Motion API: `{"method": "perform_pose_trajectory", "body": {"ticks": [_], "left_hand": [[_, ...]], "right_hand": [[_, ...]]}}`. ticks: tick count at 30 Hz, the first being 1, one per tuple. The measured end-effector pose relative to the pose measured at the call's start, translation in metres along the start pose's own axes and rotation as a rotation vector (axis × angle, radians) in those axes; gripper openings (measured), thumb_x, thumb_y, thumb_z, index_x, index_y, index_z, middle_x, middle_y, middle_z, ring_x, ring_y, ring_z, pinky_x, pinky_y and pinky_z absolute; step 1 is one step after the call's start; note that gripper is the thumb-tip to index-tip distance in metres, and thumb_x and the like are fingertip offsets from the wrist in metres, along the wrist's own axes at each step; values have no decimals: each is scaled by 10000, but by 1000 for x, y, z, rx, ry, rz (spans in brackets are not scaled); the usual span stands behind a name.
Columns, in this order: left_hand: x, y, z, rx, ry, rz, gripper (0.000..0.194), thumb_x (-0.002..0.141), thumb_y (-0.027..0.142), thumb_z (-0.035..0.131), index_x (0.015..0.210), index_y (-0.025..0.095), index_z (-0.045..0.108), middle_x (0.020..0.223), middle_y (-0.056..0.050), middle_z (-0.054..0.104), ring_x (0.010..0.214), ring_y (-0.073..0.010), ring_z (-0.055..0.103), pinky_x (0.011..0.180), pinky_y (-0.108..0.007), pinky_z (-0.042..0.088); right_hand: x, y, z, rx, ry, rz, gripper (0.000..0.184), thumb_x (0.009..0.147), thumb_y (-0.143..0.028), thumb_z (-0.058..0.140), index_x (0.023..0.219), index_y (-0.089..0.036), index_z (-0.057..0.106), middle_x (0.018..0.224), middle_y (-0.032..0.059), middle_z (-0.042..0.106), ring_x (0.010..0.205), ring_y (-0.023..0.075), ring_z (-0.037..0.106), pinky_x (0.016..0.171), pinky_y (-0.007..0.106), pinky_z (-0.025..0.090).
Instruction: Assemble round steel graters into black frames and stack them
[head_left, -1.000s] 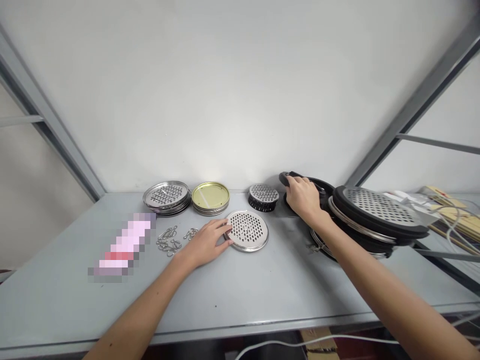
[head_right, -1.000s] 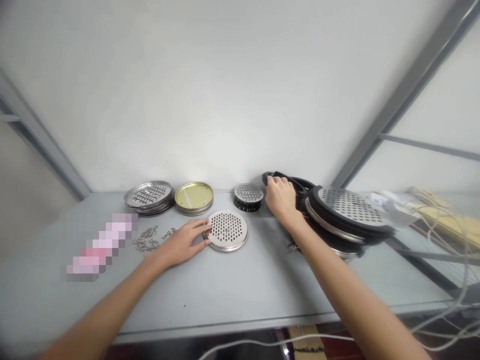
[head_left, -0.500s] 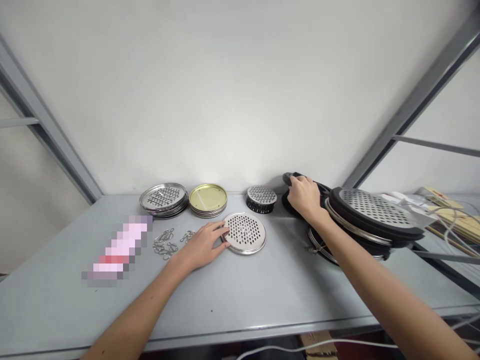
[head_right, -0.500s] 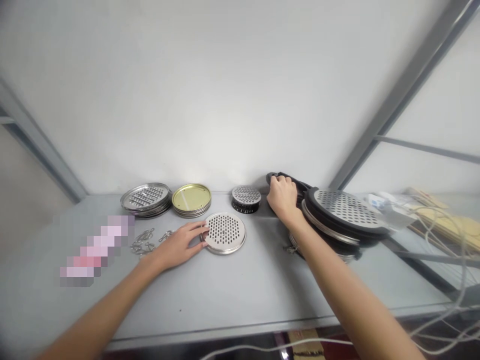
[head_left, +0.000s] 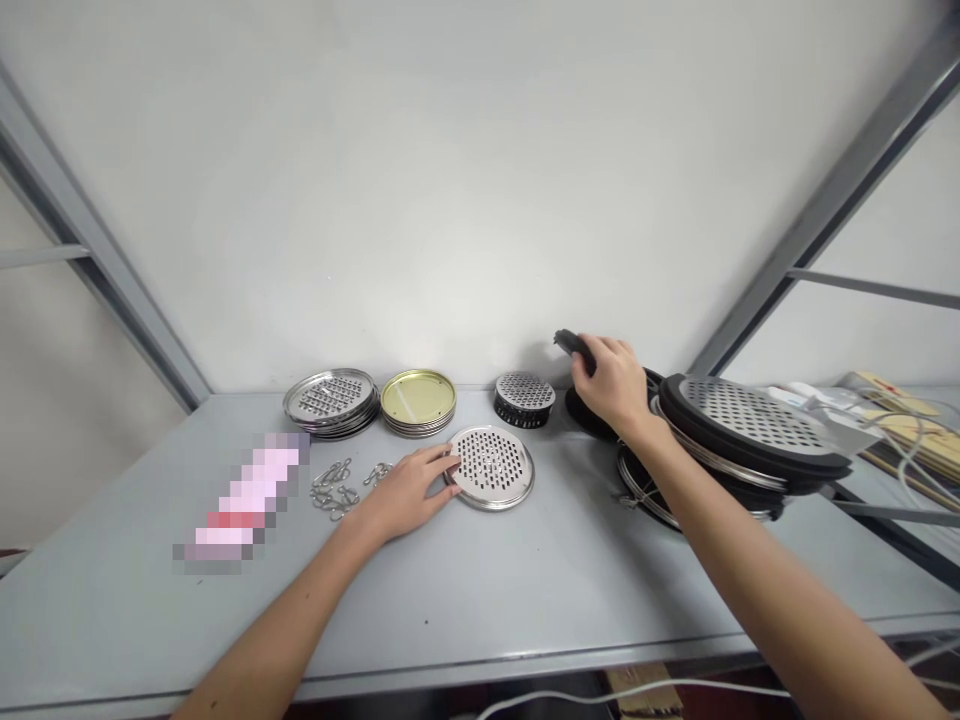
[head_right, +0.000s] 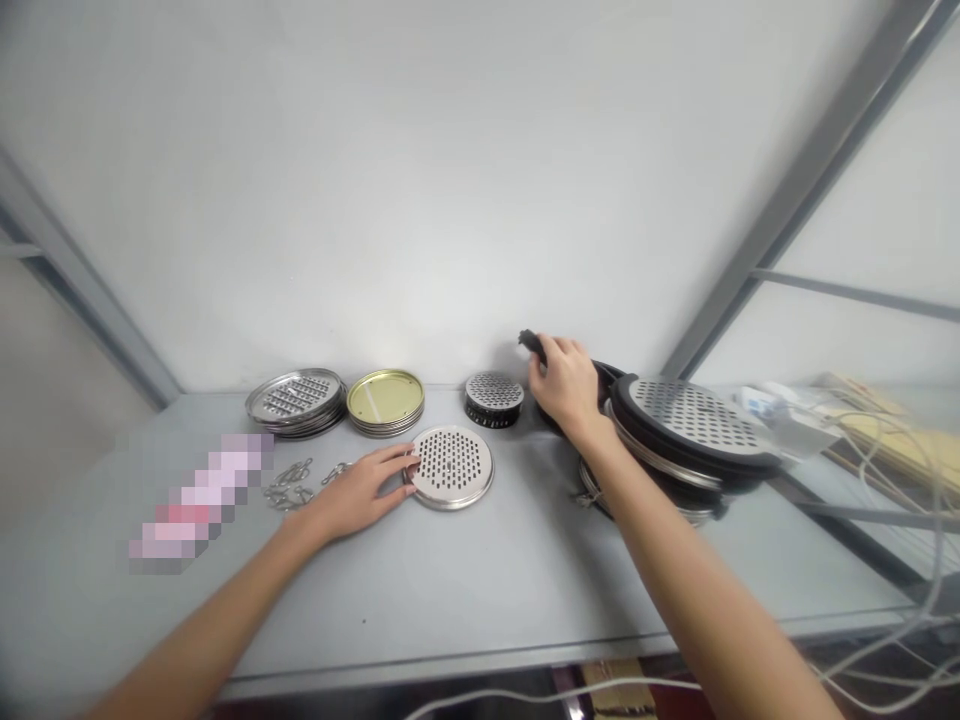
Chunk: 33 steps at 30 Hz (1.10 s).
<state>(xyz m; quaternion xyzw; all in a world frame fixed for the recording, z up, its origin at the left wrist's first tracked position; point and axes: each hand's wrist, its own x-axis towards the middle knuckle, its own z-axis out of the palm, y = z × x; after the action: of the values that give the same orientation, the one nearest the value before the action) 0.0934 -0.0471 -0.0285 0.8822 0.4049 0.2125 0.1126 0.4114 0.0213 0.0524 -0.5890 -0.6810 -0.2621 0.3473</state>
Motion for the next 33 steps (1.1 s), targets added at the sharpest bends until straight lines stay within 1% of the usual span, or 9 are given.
{"method": "perform_pose_trajectory", "body": {"ticks": [7, 10, 13, 16, 18, 21, 24, 28, 33], "left_hand": [[-1, -1, -1, 2, 5, 29, 380, 905, 374, 519, 1258, 240, 559, 1373, -82, 510, 1194, -261, 538, 1000, -416, 454], [0, 0, -2, 0, 50, 19, 396, 905, 370, 518, 1282, 248, 531, 1384, -90, 491, 1203, -269, 532, 996, -422, 462], [2, 2, -5, -21, 202, -26, 505, 914, 363, 507, 1392, 254, 387, 1445, -102, 408, 1285, -276, 452, 1029, -440, 437], [4, 4, -12, -42, 423, -27, 625, 902, 362, 538, 1448, 252, 255, 1450, -112, 396, 1328, -278, 398, 1061, -462, 403], [4, 5, -15, -30, 491, 31, 674, 881, 366, 580, 1452, 254, 239, 1454, -113, 396, 1340, -278, 383, 1085, -470, 374], [5, 4, -16, 2, 442, 140, 646, 884, 335, 587, 1444, 255, 275, 1457, -108, 402, 1339, -264, 392, 1091, -456, 376], [6, 0, -10, 26, 382, 230, 459, 920, 242, 529, 1367, 259, 422, 1361, -86, 523, 1295, -239, 455, 1062, -444, 418], [5, -6, -6, -1, 343, 292, 347, 934, 162, 474, 1272, 225, 524, 1297, -76, 582, 1289, -221, 466, 1046, -429, 449], [2, -6, -15, -134, 416, 225, 330, 934, 150, 450, 1242, 210, 551, 1310, -80, 577, 1282, -219, 477, 1081, -433, 419]], "right_hand": [[13, -10, -35, 342, 253, 29, 348, 920, -308, 448, 1219, -185, 576, 1146, 119, 648, 1072, 274, 577, 940, 461, 458], [10, -24, -51, 596, 211, 6, 348, 930, -325, 462, 1249, -227, 559, 1186, 86, 642, 1075, 245, 602, 930, 439, 489], [-3, -40, -58, 802, 74, -30, 336, 908, -319, 522, 1229, -241, 581, 1133, 68, 675, 1002, 229, 642, 871, 416, 531], [-26, -59, -52, 888, -78, -140, 304, 871, -253, 587, 1174, -240, 619, 1093, 64, 692, 966, 218, 651, 840, 392, 538], [-46, -74, -40, 907, -140, -259, 309, 878, -190, 559, 1176, -254, 612, 1088, 59, 692, 977, 211, 637, 845, 396, 530], [-74, -93, -17, 861, -116, -436, 365, 872, -111, 523, 1203, -251, 585, 1147, 68, 678, 975, 209, 616, 839, 422, 519], [-96, -104, -1, 745, -44, -534, 359, 855, -60, 496, 1152, -222, 618, 1136, 90, 681, 937, 219, 602, 757, 396, 519], [-105, -102, 0, 747, -42, -504, 384, 861, -107, 524, 1229, -213, 556, 1121, 97, 677, 957, 227, 603, 800, 407, 516], [-94, -82, -6, 690, -48, -244, 544, 803, -330, 652, 1309, -241, 475, 1207, 131, 593, 1133, 309, 540, 960, 507, 451]]}}
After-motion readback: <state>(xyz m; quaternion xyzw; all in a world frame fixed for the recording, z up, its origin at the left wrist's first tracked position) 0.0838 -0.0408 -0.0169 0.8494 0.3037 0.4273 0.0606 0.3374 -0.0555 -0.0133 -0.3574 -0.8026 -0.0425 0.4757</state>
